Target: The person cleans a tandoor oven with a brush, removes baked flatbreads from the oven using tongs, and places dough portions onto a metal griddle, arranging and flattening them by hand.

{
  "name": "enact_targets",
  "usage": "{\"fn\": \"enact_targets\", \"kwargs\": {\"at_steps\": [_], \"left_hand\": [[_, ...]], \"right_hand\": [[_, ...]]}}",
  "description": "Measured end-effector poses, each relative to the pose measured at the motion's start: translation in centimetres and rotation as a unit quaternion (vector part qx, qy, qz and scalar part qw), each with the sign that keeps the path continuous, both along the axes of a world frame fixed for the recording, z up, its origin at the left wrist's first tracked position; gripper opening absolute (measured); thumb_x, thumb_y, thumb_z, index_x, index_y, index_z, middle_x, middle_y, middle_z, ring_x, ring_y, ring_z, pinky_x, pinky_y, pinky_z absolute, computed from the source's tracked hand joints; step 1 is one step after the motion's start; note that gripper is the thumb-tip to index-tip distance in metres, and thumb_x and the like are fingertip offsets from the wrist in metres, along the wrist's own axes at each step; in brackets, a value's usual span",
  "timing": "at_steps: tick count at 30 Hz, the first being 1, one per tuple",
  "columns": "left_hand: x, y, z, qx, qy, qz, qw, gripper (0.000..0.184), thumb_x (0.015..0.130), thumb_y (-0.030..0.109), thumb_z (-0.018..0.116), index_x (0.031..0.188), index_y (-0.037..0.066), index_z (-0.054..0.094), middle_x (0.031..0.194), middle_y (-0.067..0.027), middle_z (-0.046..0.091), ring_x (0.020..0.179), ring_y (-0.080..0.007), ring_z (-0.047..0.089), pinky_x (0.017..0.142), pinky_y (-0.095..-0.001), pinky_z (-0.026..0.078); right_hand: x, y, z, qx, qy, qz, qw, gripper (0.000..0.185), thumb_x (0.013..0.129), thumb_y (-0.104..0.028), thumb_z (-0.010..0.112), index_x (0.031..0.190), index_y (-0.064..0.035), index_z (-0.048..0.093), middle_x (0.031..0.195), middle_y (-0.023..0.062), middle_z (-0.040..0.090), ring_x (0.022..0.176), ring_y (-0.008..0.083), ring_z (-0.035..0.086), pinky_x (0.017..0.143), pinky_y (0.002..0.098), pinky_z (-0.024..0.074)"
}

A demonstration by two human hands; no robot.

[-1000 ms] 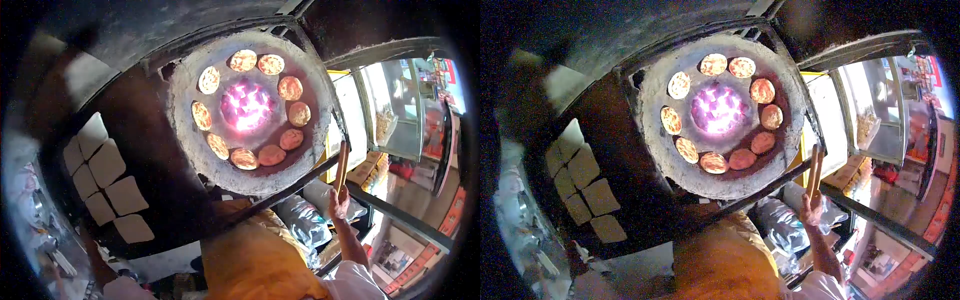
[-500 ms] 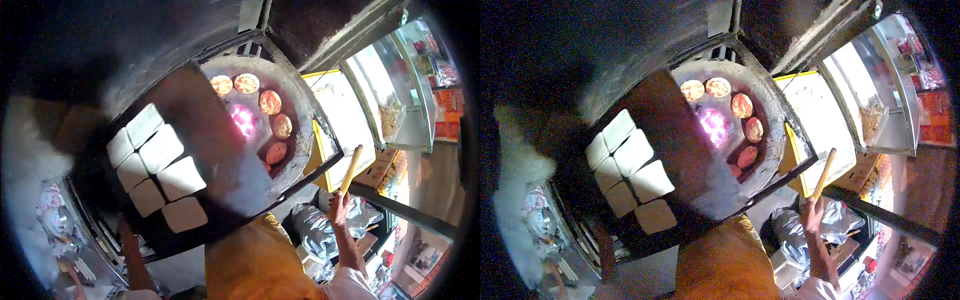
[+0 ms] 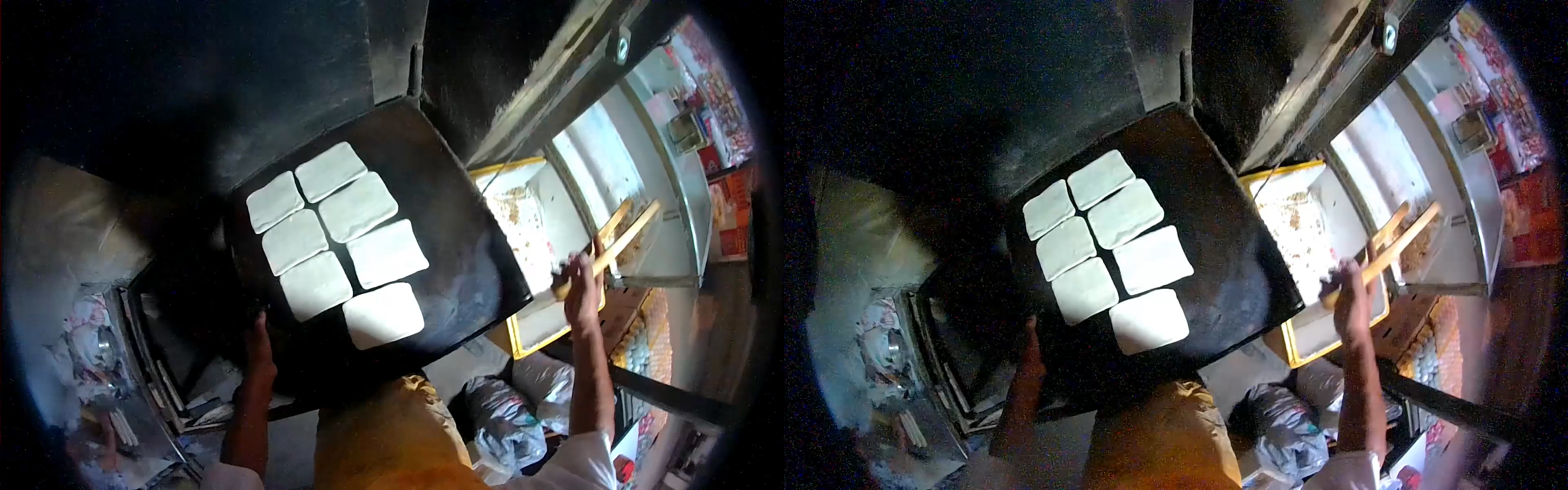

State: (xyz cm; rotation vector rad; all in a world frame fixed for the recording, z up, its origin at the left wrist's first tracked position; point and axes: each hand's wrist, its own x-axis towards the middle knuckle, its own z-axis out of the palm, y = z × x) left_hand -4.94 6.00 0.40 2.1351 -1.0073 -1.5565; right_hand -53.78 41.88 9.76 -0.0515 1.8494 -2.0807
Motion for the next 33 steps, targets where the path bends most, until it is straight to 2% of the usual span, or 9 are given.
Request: {"fn": "enact_targets", "kwargs": {"at_steps": [5, 13, 16, 18, 20, 25, 30, 32, 33], "left_hand": [[1.4, -0.7, 0.0, -0.051, 0.022, -0.148, 0.987, 0.073, 0.096, 0.057, 0.056, 0.148, 0.006, 0.048, 0.136, -0.0133, 0.057, 0.113, -0.0302, 0.057, 0.096, -0.0437, 0.046], [16.4, 4.1, -7.6, -0.167, -0.053, -0.034, 0.984, 0.048, 0.104, 0.035, 0.055, 0.142, 0.005, 0.052, 0.13, -0.0121, 0.06, 0.107, -0.025, 0.059, 0.088, -0.0377, 0.05], [20.1, 7.6, -7.2, -0.171, 0.05, -0.005, 0.984, 0.045, 0.103, 0.035, 0.058, 0.137, 0.006, 0.055, 0.125, -0.0099, 0.062, 0.102, -0.0232, 0.06, 0.085, -0.0354, 0.051], [19.4, 11.1, -4.1, -0.114, 0.045, 0.078, 0.989, 0.04, 0.101, 0.032, 0.062, 0.129, 0.005, 0.059, 0.112, -0.0065, 0.064, 0.089, -0.0188, 0.058, 0.076, -0.0326, 0.05], [16.4, 13.4, -1.6, -0.091, -0.066, 0.146, 0.983, 0.035, 0.1, 0.03, 0.064, 0.124, 0.005, 0.061, 0.104, -0.0045, 0.065, 0.081, -0.0162, 0.056, 0.07, -0.0312, 0.049], [18.6, 17.7, -5.2, -0.132, 0.108, -0.012, 0.985, 0.029, 0.097, 0.014, 0.067, 0.122, 0.003, 0.061, 0.102, -0.0021, 0.062, 0.094, -0.016, 0.06, 0.084, -0.0327, 0.053], [17.3, 20.1, -2.7, -0.191, 0.297, 0.007, 0.936, 0.025, 0.096, 0.006, 0.066, 0.122, 0.006, 0.063, 0.102, -0.0037, 0.063, 0.098, -0.0159, 0.061, 0.089, -0.0357, 0.053], [17.1, 20.4, -2.0, -0.131, 0.052, -0.122, 0.983, 0.027, 0.098, 0.016, 0.067, 0.123, 0.008, 0.064, 0.106, -0.0057, 0.064, 0.101, -0.018, 0.061, 0.092, -0.0384, 0.052], [18.7, 20.9, -3.8, -0.121, 0.062, -0.134, 0.982, 0.027, 0.098, 0.016, 0.067, 0.123, 0.008, 0.064, 0.106, -0.0057, 0.064, 0.101, -0.018, 0.061, 0.092, -0.0384, 0.052]], "right_hand": [[-12.2, -9.6, 7.3, 0.02, 0.066, 0.006, 0.998, 0.048, 0.095, -0.029, 0.068, 0.133, -0.0034, 0.053, 0.091, 0.0049, 0.054, 0.077, 0.0181, 0.058, 0.074, 0.0355, 0.0539], [-23.7, -18.6, 14.7, -0.117, 0.147, 0.03, 0.982, 0.053, 0.092, -0.049, 0.07, 0.113, -0.0026, 0.053, 0.087, 0.0095, 0.058, 0.071, 0.0218, 0.059, 0.057, 0.0399, 0.0505], [-22.0, -19.4, 15.9, -0.127, 0.092, 0.036, 0.987, 0.052, 0.096, -0.056, 0.059, 0.115, -0.0077, 0.056, 0.093, 0.0089, 0.062, 0.084, 0.0266, 0.058, 0.077, 0.0411, 0.0495], [-21.0, -19.5, 15.5, -0.137, 0.095, 0.058, 0.984, 0.041, 0.095, -0.051, 0.063, 0.103, -0.0114, 0.057, 0.087, 0.0055, 0.059, 0.082, 0.0229, 0.057, 0.072, 0.0386, 0.0462], [-23.9, -17.9, 13.8, -0.164, 0.13, 0.185, 0.96, 0.04, 0.097, -0.045, 0.063, 0.119, -0.0127, 0.059, 0.094, 0.0058, 0.062, 0.087, 0.0213, 0.058, 0.077, 0.0392, 0.048], [-27.7, -18.6, 13.3, -0.151, 0.125, 0.156, 0.968, 0.059, 0.105, -0.046, 0.045, 0.153, -0.0121, 0.04, 0.154, 0.0121, 0.044, 0.139, 0.0302, 0.043, 0.117, 0.0482, 0.0333], [-32.0, -17.7, 11.8, -0.114, 0.185, 0.182, 0.959, 0.055, 0.105, -0.042, 0.048, 0.153, -0.0152, 0.041, 0.153, 0.0121, 0.044, 0.139, 0.0295, 0.043, 0.117, 0.0481, 0.0354], [-31.2, -17.6, 11.9, -0.103, 0.205, 0.206, 0.951, 0.058, 0.103, -0.046, 0.051, 0.152, -0.016, 0.043, 0.148, 0.0113, 0.048, 0.135, 0.0279, 0.046, 0.112, 0.0468, 0.0393], [-31.2, -17.3, 11.2, -0.096, 0.181, 0.201, 0.958, 0.061, 0.102, -0.049, 0.053, 0.151, -0.0149, 0.043, 0.147, 0.0112, 0.05, 0.134, 0.0276, 0.046, 0.111, 0.0465, 0.0399]]}}
